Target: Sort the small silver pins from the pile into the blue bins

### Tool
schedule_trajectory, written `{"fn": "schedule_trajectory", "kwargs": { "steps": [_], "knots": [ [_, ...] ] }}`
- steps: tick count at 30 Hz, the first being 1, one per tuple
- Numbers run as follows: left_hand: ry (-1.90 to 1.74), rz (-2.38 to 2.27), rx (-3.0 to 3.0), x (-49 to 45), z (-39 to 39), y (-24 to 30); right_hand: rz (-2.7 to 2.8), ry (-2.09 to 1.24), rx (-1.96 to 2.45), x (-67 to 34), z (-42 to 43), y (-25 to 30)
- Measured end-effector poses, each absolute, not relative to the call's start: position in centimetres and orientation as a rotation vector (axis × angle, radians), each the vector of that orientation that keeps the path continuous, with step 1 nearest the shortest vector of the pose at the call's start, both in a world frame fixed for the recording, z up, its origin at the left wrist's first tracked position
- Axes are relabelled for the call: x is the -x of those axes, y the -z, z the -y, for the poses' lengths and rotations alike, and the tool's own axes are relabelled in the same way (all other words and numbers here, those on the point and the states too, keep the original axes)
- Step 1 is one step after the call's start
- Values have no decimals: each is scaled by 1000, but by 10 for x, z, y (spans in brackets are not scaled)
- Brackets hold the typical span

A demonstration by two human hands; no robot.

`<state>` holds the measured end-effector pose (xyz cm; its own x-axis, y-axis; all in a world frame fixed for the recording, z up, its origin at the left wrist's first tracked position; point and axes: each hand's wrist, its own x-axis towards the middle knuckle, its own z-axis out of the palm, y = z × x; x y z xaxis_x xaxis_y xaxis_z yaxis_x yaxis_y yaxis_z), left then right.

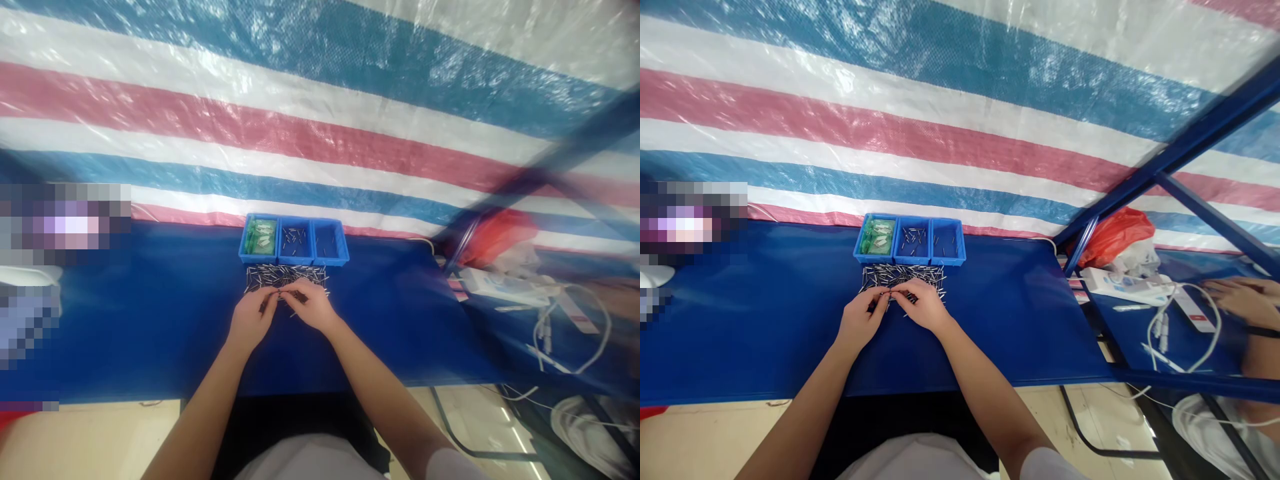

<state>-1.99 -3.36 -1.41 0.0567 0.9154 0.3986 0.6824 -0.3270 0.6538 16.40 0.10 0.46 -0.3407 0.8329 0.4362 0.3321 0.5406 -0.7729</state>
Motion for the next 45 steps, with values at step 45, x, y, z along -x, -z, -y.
{"fn": "schedule_trajectory", "kwargs": {
  "steps": [45],
  "knots": [
    [-1155,-1635,-2054,20,34,15,1931,-759,978,-164,-1,-5]
  ]
}}
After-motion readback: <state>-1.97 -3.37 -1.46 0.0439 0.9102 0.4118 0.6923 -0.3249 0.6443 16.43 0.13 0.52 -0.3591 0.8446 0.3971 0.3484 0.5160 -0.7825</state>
